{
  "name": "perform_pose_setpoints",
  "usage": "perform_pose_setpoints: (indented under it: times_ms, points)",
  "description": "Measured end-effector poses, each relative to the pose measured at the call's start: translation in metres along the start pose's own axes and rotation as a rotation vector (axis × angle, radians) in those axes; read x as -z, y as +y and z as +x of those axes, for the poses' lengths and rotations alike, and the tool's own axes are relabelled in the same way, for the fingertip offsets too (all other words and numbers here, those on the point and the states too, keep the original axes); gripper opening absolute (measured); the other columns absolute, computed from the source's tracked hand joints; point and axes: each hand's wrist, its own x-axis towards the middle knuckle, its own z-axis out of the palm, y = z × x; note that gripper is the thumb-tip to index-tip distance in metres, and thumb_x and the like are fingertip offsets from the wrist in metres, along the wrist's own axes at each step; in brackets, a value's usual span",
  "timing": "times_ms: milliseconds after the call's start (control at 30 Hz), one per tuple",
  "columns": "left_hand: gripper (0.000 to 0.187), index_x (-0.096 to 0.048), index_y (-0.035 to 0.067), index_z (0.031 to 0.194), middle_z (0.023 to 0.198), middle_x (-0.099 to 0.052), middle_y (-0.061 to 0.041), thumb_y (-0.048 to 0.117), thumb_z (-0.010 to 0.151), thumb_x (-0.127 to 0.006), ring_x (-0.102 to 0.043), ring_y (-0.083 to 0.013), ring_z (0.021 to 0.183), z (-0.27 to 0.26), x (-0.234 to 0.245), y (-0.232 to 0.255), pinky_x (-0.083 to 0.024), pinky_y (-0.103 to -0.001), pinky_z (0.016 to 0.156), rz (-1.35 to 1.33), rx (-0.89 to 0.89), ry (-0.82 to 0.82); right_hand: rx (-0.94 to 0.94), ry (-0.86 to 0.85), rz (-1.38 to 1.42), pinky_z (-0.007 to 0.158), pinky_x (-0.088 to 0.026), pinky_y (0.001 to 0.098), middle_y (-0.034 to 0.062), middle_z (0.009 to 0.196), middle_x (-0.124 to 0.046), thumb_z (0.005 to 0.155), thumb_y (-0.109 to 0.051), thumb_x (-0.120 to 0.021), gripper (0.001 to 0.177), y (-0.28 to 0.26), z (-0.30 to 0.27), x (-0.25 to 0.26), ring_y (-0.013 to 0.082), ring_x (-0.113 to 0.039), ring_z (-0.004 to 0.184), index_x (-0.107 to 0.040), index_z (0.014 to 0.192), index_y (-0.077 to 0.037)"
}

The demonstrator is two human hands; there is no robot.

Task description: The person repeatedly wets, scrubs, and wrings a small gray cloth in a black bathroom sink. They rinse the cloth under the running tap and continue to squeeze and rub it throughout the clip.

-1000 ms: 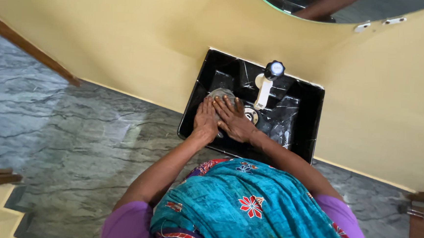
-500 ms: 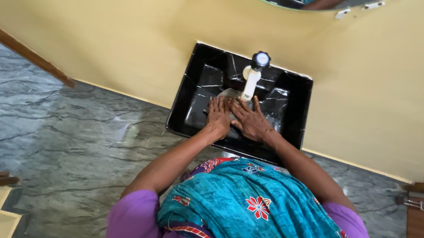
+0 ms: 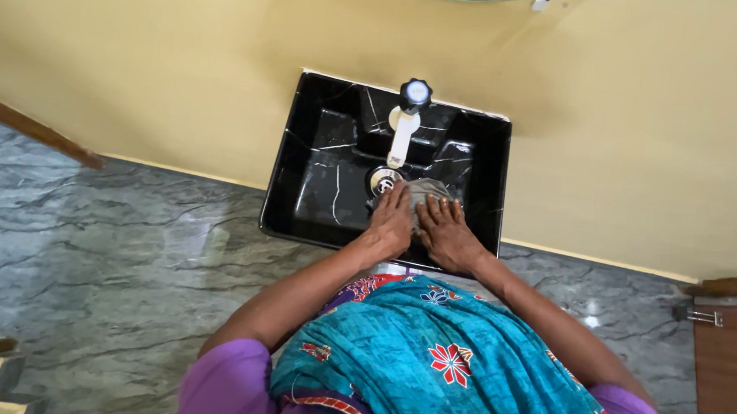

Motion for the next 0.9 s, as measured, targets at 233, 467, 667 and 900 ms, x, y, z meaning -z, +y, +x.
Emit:
perform_pose_setpoints:
  times_ms: [233,467,667,900]
  points:
    - [0.08,-0.016,0.002,0.159,0.165,-0.007,-0.03,0.014,0.089,-0.053,-0.01,-0.0459,0.152,0.022,0.045,0.023,-0.013,-0.047,0.123,-0.441,-0.023,-0.101,-0.233,0.018,-0.1,0.125,-0.008,0.0537,0.0335,0.165,-0.015,0.099,-0.035,-0.044,0.075,0.009,0.009,-0.007,0.0492,-0.011,0.153,-0.021,0.155,0.01]
    - [0.08,-0.021,-0.008,0.159,0.166,-0.02,-0.032,0.005,0.085,-0.049,-0.017,-0.0441,0.157,0.069,0.011,0.009,-0.014,-0.047,0.128,-0.618,-0.123,0.273,-0.276,0.181,-0.175,0.125,-0.006,0.0543,0.0362,0.164,-0.012,0.096,-0.036,-0.048,0.081,0.044,0.046,-0.018,0.0499,-0.01,0.154,-0.02,0.156,0.01]
    - [0.065,-0.03,-0.011,0.154,0.162,-0.03,-0.032,0.007,0.094,-0.044,-0.028,-0.0408,0.154,0.089,0.011,0.007,-0.021,-0.042,0.127,-0.689,-0.142,0.375,-0.188,0.191,-0.256,0.124,-0.006,0.0569,0.0363,0.164,-0.011,0.096,-0.039,-0.047,0.084,0.082,0.072,-0.009,0.0516,-0.01,0.153,-0.019,0.158,0.01]
    - [0.057,-0.038,-0.007,0.151,0.158,-0.037,-0.028,0.007,0.095,-0.043,-0.032,-0.0396,0.148,0.082,0.029,-0.001,-0.025,-0.046,0.123,-0.504,-0.197,0.216,-0.14,-0.048,-0.226,0.125,-0.001,0.057,0.0366,0.165,-0.003,0.103,-0.039,-0.041,0.076,0.08,0.063,0.007,0.0544,-0.001,0.154,-0.017,0.157,0.009]
